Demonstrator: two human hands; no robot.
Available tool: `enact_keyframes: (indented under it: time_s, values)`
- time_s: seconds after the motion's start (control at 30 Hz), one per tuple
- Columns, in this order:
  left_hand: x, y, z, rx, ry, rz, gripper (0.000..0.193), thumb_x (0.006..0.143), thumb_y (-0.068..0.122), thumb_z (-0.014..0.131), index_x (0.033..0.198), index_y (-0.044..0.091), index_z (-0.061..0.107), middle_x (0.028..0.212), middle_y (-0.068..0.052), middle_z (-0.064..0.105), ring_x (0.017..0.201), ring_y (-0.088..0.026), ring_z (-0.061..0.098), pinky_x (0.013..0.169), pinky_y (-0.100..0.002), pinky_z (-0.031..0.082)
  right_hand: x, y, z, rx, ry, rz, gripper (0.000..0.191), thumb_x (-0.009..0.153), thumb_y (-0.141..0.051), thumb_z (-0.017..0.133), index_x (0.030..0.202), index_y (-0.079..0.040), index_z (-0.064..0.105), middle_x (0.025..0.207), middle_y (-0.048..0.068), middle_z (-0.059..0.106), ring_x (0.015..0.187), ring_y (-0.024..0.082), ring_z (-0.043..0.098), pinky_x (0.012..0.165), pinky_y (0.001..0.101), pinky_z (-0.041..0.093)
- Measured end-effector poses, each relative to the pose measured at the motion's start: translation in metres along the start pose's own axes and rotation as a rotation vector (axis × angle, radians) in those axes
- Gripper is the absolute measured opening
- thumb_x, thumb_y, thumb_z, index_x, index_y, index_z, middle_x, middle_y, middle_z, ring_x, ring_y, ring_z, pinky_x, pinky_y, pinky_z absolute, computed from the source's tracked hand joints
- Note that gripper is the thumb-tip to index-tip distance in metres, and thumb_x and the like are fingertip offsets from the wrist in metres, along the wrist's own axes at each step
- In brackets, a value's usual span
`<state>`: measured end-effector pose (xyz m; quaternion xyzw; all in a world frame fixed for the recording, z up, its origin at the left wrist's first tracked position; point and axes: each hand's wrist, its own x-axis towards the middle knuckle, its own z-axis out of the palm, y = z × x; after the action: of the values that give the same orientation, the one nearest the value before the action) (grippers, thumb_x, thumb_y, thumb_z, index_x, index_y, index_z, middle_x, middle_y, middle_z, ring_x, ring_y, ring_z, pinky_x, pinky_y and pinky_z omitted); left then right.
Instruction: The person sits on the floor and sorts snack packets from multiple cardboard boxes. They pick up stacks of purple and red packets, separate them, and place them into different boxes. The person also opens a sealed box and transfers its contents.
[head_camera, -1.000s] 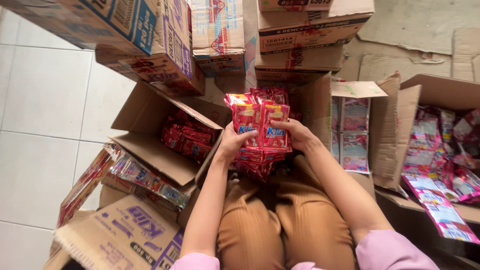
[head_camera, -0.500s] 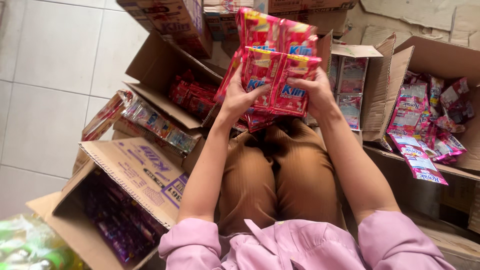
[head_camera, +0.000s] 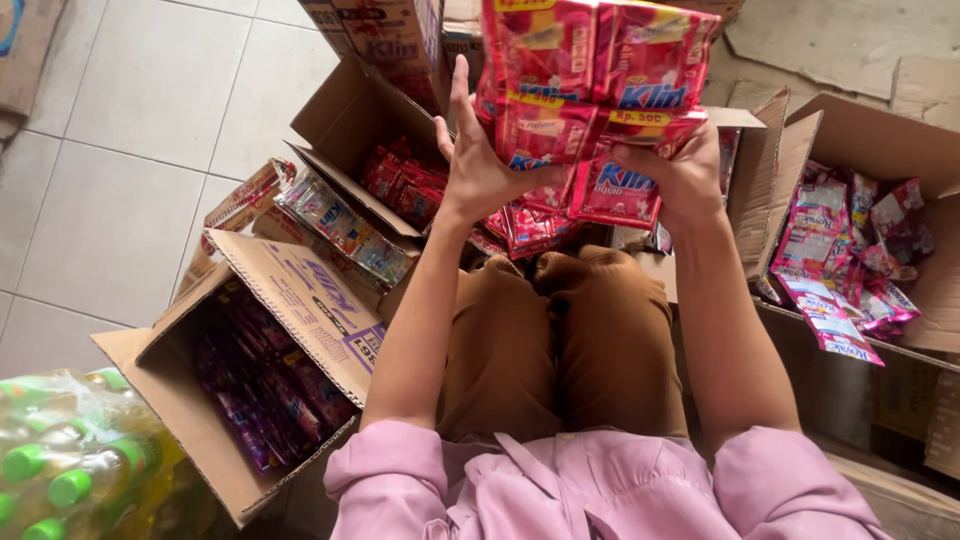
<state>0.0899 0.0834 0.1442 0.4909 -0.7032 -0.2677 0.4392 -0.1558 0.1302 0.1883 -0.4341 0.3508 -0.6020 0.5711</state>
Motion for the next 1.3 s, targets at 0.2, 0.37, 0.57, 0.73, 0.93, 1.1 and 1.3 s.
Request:
enact_keyframes:
  time_s: [0.2,0.37,0.57,0.73,0.93,1.1,1.3]
  values:
    - [-0.006,0.013,-0.002,-0.662,-0.153,-0.130,0.083,0.073,0.028,0.100,0.139,-0.001,0.059,0.125,-0.016,0.076,0.114,-0.024,0.075,0.106,-0.041,0.063,0.006,0.012,0.004,-0.012,-0.024,0.029,0.052,0.082,0.009,0.084,0.127,-0.002,0.060,0.115,0.009,0.074,0.105,0.019,0.074,0.097,0.0372,0.062]
    - [-0.015,0.028,-0.008,-0.822,-0.177,-0.251,0.066,0.072,0.015,0.091,0.126,0.002,0.057,0.106,-0.010,0.077,0.085,-0.022,0.075,0.071,-0.041,0.063,0.009,0.007,0.008,-0.199,-0.050,0.108,0.053,0.079,0.006,0.084,0.126,-0.002,0.064,0.119,0.006,0.075,0.109,0.016,0.073,0.099,0.0343,0.060]
    - [-0.029,0.053,0.023,-0.144,0.364,-0.113,0.040,0.081,0.018,0.084,0.116,0.004,0.067,0.093,-0.015,0.077,0.087,-0.033,0.077,0.075,-0.040,0.061,0.009,0.027,0.036,-0.440,0.120,-0.267,0.041,0.089,0.006,0.085,0.125,0.001,0.065,0.117,0.008,0.075,0.107,0.015,0.072,0.098,0.0317,0.060]
    - [-0.029,0.063,0.042,-0.161,0.510,-0.192,0.038,0.078,0.013,0.075,0.115,0.005,0.067,0.088,-0.016,0.076,0.083,-0.033,0.077,0.075,-0.038,0.059,0.010,0.053,0.049,-0.460,0.338,-0.405,0.039,0.091,0.006,0.081,0.125,0.002,0.062,0.115,0.007,0.074,0.106,0.014,0.071,0.094,0.0287,0.059]
    - [-0.019,0.053,0.040,-0.448,0.486,-0.172,0.032,0.084,0.002,0.073,0.116,0.000,0.069,0.095,-0.012,0.079,0.087,-0.016,0.075,0.082,-0.032,0.059,0.025,0.053,0.037,-0.154,0.309,-0.309,0.042,0.087,0.013,0.081,0.125,0.002,0.068,0.115,0.007,0.074,0.102,0.014,0.070,0.094,0.0288,0.059]
    - [-0.014,0.025,0.044,-0.931,0.369,-0.194,0.029,0.088,-0.010,0.077,0.115,-0.003,0.070,0.108,-0.006,0.077,0.097,-0.012,0.070,0.090,-0.029,0.058,0.027,0.054,0.026,0.001,0.401,-0.041,0.041,0.080,0.015,0.081,0.116,0.000,0.071,0.109,0.009,0.076,0.096,0.017,0.074,0.088,0.0325,0.063]
    - [-0.016,0.012,0.060,-1.158,0.468,-0.406,0.036,0.085,-0.015,0.073,0.118,-0.002,0.069,0.114,-0.009,0.074,0.102,-0.015,0.071,0.093,-0.031,0.058,0.030,0.070,0.017,0.252,0.467,0.022,0.035,0.079,0.015,0.079,0.111,0.003,0.073,0.106,0.013,0.077,0.091,0.024,0.076,0.081,0.0382,0.066]
